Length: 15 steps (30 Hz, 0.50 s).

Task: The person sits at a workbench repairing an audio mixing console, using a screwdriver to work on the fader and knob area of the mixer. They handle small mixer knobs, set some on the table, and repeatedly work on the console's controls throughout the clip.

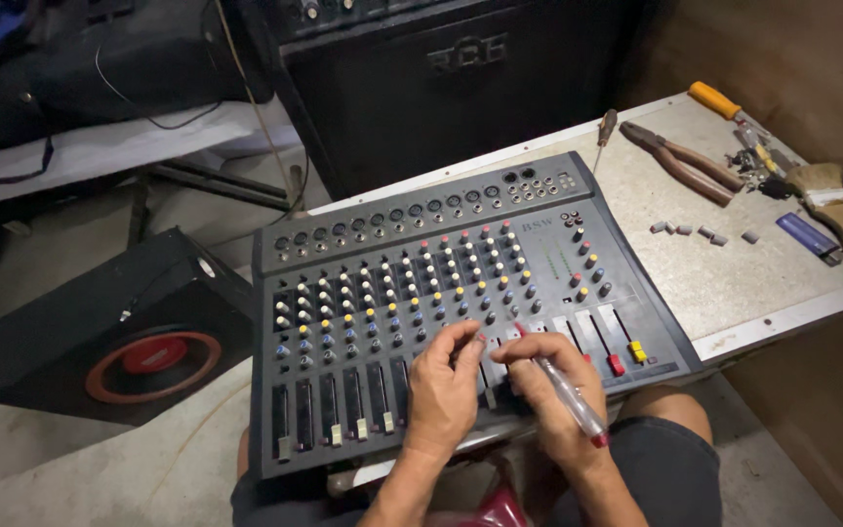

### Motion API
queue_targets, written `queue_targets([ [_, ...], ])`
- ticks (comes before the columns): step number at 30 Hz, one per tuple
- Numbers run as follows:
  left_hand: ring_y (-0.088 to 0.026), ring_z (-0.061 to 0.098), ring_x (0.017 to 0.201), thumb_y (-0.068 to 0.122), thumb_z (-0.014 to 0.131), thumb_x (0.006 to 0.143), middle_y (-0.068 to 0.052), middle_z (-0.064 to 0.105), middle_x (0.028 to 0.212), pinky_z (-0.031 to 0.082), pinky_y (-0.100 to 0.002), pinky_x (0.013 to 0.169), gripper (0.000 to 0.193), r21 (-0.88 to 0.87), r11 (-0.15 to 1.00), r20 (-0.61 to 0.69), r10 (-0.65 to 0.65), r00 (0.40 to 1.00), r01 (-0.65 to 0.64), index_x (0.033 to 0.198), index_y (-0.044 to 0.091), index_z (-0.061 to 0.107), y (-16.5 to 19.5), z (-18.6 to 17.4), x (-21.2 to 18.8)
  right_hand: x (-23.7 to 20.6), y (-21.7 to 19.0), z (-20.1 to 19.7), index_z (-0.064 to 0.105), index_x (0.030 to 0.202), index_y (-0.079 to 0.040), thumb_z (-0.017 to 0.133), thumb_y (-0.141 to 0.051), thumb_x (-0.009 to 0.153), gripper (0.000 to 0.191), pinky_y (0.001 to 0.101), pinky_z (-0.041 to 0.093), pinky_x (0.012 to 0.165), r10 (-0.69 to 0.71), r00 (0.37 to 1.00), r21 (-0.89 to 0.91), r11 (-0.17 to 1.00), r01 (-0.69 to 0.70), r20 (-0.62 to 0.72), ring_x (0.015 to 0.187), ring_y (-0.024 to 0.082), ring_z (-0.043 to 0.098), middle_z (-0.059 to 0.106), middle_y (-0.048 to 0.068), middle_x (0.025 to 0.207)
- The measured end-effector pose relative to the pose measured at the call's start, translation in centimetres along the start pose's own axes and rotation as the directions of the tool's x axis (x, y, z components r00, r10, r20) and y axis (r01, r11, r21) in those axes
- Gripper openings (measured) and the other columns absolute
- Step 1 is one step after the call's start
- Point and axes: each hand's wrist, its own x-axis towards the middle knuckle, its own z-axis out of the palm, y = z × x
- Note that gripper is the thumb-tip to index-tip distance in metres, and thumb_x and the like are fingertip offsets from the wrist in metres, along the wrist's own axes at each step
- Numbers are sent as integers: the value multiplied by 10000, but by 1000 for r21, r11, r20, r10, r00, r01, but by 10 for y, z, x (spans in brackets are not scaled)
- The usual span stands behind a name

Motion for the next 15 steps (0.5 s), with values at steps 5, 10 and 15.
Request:
queue_targets([
  [5, -220, 731, 894, 75, 639, 924, -108, 754, 976, 568, -319, 806, 190, -18, 997, 42, 72, 997, -71, 1068, 24, 753, 3, -4, -1, 3, 13, -2, 705, 1022, -26, 693, -51, 889, 135, 290, 534, 830, -93, 990, -297, 953, 59, -102, 894, 167, 681, 736, 78, 998],
  [10, -224, 742, 886, 79, 655, 914, -107, 755, 965, 576, -322, 802, 175, 7, 998, 20, 66, 998, -66, 1055, 21, 741, 0, -2, -2, 5, 4, 5, 728, 996, -58, 766, -64, 817, 183, 294, 537, 685, -152, 987, -492, 864, 110, -45, 756, 176, 670, 689, 82, 888],
  [15, -225, 749, 894, 81, 667, 911, -118, 767, 985, 578, -325, 810, 174, -8, 995, 0, 99, 995, -99, 1057, 15, 734, -2, -2, -4, 7, -6, 11, 708, 1018, -52, 781, -61, 812, 219, 310, 533, 690, -224, 974, -527, 831, 177, -26, 764, 204, 664, 686, 85, 902],
])
